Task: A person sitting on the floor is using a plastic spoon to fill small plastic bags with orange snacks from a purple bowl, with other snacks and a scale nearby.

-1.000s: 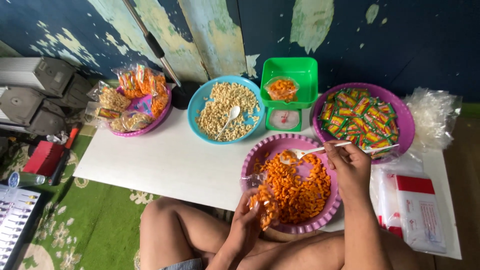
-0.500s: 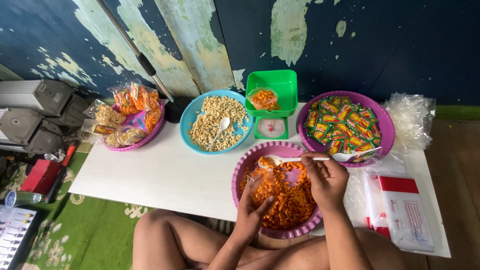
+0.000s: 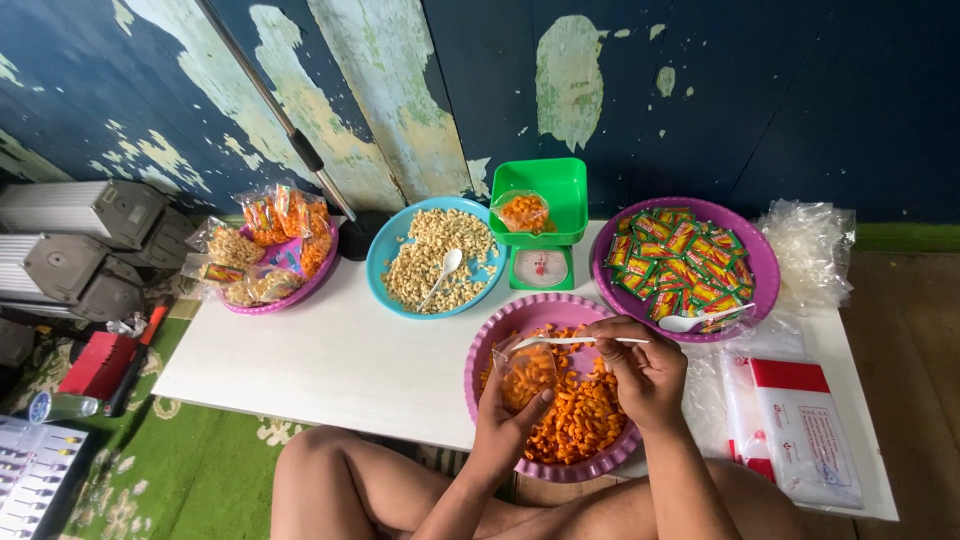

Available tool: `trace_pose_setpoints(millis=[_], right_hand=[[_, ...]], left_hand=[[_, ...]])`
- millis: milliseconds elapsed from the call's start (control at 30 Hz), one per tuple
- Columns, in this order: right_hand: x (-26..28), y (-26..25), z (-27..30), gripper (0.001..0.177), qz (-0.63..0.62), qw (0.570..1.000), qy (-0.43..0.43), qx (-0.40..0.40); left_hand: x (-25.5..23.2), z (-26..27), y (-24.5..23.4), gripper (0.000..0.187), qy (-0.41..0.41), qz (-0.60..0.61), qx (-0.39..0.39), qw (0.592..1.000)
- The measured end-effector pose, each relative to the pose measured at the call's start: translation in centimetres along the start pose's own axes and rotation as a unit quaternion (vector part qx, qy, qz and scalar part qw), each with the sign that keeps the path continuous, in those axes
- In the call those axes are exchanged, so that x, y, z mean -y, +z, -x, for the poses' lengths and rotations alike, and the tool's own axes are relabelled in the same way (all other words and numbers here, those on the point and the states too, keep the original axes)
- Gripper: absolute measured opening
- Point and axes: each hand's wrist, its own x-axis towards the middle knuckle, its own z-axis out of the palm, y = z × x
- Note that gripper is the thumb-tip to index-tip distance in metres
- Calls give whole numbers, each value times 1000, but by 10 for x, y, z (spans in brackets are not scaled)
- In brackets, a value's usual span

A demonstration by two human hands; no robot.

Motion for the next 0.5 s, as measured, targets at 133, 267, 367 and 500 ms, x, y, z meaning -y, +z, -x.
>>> trace_pose_setpoints(millis=[133, 267, 367, 500], right_hand=[[0, 0, 0, 7, -36, 999, -20, 1], [3, 0, -4, 15, -46, 998, 35, -33], [10, -3, -7, 17, -15, 1000, 18, -14], [12, -9, -7, 18, 26, 999, 1, 33]], left_hand=[[-8, 0, 0, 67, 100, -50, 15, 994], [-12, -1, 1, 62, 81, -2, 41, 996], [-18, 1, 3, 56, 82, 1, 49, 995], [-29, 1, 6, 50, 71, 3, 73, 995]])
